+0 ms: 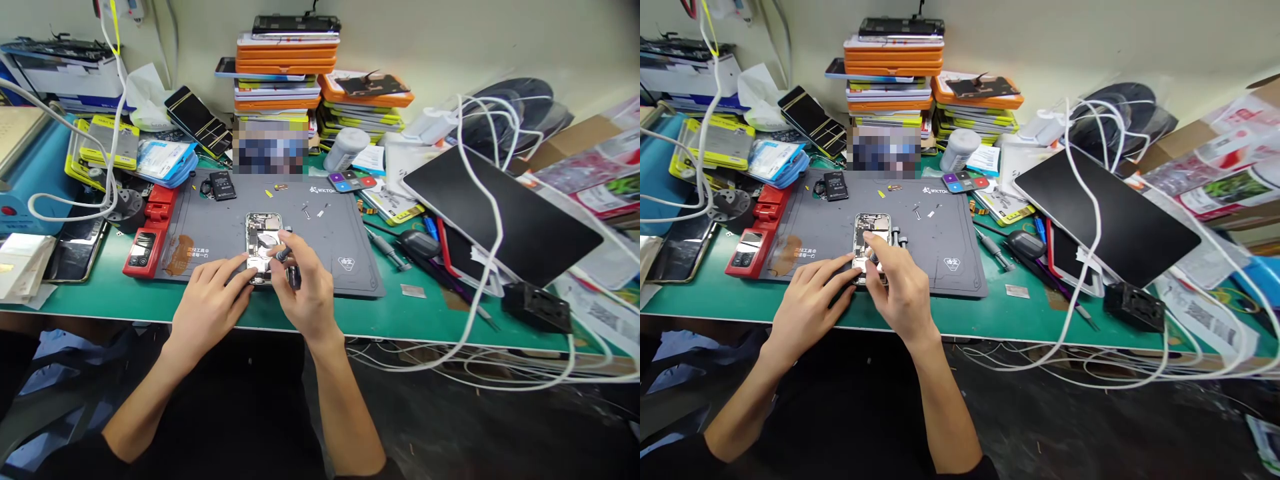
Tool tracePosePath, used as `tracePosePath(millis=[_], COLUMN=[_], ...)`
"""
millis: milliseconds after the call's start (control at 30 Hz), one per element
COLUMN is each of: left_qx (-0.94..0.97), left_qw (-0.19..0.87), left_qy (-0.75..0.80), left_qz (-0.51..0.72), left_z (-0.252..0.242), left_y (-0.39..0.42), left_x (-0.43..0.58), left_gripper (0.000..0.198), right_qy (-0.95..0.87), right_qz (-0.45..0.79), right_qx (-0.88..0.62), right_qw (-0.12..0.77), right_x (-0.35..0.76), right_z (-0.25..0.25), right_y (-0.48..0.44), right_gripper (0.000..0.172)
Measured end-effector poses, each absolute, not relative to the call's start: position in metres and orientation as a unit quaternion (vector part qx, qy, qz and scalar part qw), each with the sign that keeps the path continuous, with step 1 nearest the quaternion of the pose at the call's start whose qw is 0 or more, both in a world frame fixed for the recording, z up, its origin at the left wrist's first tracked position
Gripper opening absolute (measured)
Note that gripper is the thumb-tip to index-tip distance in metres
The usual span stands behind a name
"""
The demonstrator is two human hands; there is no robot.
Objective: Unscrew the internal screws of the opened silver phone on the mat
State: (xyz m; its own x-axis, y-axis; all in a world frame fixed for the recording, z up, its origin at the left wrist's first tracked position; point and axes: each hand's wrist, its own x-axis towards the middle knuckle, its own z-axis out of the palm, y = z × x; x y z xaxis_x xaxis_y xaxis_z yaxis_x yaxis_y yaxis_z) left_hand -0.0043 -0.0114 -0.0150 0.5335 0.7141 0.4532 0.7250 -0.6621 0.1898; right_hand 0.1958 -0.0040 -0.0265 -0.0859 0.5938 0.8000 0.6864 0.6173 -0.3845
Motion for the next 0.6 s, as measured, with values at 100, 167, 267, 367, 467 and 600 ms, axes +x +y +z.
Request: tracePosePath(millis=[100,167,267,367,467,600], left_qx=[-0.874,-0.874,-0.871,-0.865,-0.858,-0.858], left_qw=[0.012,0.001,-0.038,-0.09,-0.116,-0.138], left_qy=[-0.409,-0.41,-0.417,-0.426,-0.437,-0.42], left_qz=[-0.26,-0.261,-0.258,-0.25,-0.244,-0.262], left_z=[-0.015,-0.015,-0.011,-0.004,0.002,-0.001], left_y=[-0.011,-0.01,-0.009,-0.007,0.0,0.014], left_x=[-0.004,-0.006,-0.008,-0.008,-0.001,0.012], left_gripper=[0.03,0.029,0.029,0.027,0.024,0.019], right_qy=[-0.738,-0.732,-0.726,-0.717,-0.717,-0.715], right_qz=[-0.015,-0.021,-0.018,-0.005,-0.029,-0.034], right_qx=[-0.413,-0.418,-0.429,-0.439,-0.445,-0.44], right_qw=[0.534,0.537,0.537,0.541,0.536,0.543], right_x=[0.197,0.197,0.197,0.197,0.197,0.197], right_z=[-0.026,-0.027,-0.028,-0.029,-0.029,-0.03], right_y=[-0.007,-0.008,-0.011,-0.013,-0.014,-0.014], right_gripper=[0.064,0.066,0.069,0.069,0.071,0.064])
